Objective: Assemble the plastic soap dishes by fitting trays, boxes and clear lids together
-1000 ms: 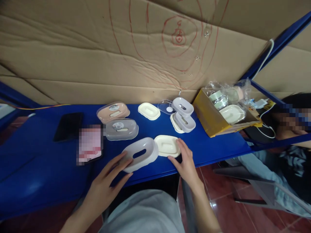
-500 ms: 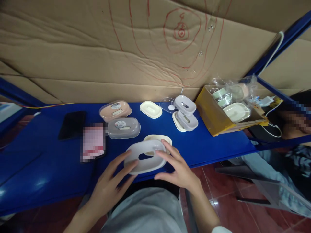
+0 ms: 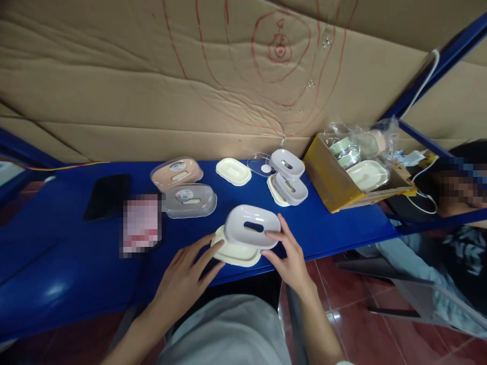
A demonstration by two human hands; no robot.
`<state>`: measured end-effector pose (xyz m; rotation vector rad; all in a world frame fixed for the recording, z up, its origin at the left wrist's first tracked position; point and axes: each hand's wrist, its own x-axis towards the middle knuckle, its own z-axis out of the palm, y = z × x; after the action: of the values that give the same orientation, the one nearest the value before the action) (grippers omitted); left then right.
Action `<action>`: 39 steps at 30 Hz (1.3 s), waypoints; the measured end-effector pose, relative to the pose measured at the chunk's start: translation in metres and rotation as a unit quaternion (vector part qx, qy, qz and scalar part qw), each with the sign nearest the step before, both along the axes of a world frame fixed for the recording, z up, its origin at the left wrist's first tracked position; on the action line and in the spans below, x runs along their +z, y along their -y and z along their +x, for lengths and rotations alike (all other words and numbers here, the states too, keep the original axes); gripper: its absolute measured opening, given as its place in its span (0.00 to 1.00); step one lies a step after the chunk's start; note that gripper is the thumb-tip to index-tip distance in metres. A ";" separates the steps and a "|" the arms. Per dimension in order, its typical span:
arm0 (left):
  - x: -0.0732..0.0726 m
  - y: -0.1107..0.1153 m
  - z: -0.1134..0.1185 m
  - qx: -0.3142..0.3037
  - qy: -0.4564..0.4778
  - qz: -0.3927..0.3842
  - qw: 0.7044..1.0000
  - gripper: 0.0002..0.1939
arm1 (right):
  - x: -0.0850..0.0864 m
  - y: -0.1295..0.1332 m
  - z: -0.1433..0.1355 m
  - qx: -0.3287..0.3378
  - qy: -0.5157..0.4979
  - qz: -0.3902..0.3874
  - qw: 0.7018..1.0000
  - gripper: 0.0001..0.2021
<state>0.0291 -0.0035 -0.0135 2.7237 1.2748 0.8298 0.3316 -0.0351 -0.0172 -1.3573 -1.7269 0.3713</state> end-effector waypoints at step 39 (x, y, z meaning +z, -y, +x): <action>0.006 -0.029 -0.031 -0.172 -0.016 0.030 0.985 0.20 | -0.001 0.020 -0.051 0.076 0.233 0.098 0.965 0.17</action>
<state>-0.0017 0.0251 -0.0078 2.8919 0.7574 0.7988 0.2805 -0.0552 -0.0183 -1.2327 -2.1970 -0.0472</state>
